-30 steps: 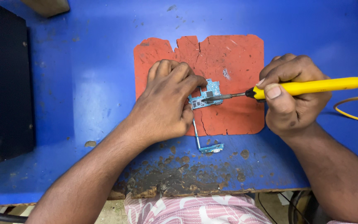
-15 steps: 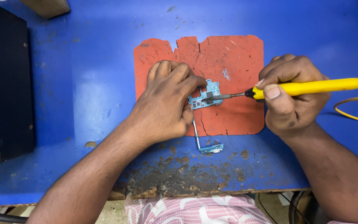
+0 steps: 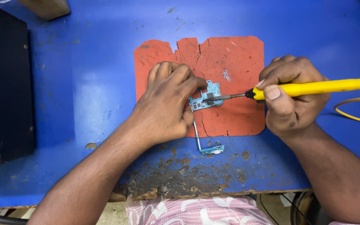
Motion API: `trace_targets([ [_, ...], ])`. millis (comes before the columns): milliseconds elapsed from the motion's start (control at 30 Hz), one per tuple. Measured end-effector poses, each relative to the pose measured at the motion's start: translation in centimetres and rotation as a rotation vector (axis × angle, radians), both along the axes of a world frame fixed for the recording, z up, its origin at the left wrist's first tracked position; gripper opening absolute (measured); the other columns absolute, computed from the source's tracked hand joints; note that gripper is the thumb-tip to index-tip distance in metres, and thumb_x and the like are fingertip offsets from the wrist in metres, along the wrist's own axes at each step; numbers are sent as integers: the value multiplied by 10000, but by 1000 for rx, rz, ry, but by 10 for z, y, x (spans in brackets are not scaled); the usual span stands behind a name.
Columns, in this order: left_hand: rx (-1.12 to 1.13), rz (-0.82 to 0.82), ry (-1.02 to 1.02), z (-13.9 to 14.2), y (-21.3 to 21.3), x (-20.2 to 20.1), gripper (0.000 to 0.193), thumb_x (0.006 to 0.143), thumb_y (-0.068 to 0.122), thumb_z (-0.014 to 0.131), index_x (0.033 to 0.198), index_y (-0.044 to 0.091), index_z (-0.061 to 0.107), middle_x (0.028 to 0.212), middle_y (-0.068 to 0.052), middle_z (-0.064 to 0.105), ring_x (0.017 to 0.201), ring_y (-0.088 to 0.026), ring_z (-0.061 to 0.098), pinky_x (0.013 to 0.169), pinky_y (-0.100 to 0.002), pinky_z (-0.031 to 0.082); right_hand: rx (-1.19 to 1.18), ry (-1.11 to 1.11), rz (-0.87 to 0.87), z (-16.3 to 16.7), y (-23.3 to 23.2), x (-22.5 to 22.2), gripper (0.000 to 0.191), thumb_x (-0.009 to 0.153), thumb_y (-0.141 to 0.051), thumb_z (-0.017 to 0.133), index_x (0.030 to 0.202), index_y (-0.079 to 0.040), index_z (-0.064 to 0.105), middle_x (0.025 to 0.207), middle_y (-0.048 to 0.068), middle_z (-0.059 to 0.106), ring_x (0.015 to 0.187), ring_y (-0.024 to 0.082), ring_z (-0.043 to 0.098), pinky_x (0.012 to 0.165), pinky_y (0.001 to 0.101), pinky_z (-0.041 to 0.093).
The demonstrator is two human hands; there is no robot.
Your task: The person uses a soldering iron to apply heat to a small blue circuit board placed on a red mat. They hold the board with one hand and the soldering iron with the other, working on specific points on the board.
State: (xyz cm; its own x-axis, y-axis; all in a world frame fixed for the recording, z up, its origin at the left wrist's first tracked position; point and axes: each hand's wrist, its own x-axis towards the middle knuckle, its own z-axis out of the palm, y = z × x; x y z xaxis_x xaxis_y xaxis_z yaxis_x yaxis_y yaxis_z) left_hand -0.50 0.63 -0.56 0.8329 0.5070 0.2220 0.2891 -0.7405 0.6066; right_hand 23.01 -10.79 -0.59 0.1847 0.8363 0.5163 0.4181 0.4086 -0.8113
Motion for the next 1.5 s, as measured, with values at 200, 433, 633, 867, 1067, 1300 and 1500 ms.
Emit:
trace_targets([
  [200,-4,0,8,-1,0,0,498,680,25,645,1176,59,673,1089,-114,568,1172,-349,506,1136,-536,330,-10,31,12,0,-1,-1,229,1086,-222,606,996,-22,539,769,82,577,623,112,516,601,259,437],
  [433,2,-2,-1,-1,0,0,501,680,33,647,1180,55,671,1097,-119,565,1175,-355,502,1131,-535,333,-13,4,13,3,1,-3,230,1080,-223,599,985,-23,541,767,83,581,620,104,520,591,254,447],
  [633,10,0,7,-2,-1,0,504,683,36,651,1187,56,667,1101,-120,559,1175,-355,495,1133,-537,330,-20,9,13,2,0,-2,238,1075,-227,604,982,-18,538,758,85,575,613,109,511,587,254,436],
  [867,5,-5,2,-2,0,0,500,680,44,659,1180,57,666,1106,-119,552,1177,-353,495,1133,-535,330,-28,29,15,0,-1,0,244,1080,-238,616,988,-26,535,755,76,570,613,104,514,590,249,436],
  [1067,6,-4,-5,-2,0,0,505,672,44,658,1177,55,667,1103,-116,556,1175,-350,498,1126,-531,334,-23,24,18,0,-1,0,245,1077,-240,617,989,-26,535,750,75,572,609,103,513,585,247,432],
  [1300,1,-5,-10,-2,0,0,507,671,44,659,1177,55,669,1098,-117,556,1167,-349,498,1126,-529,336,-33,9,9,-1,0,1,248,1067,-240,614,970,-25,537,737,77,571,601,104,515,576,245,434],
  [1500,5,-4,-6,-2,1,0,501,676,47,661,1177,55,668,1097,-117,556,1171,-350,497,1124,-529,335,-35,11,18,1,-1,-2,244,1087,-237,610,994,-23,541,769,82,587,633,108,539,597,245,454],
])
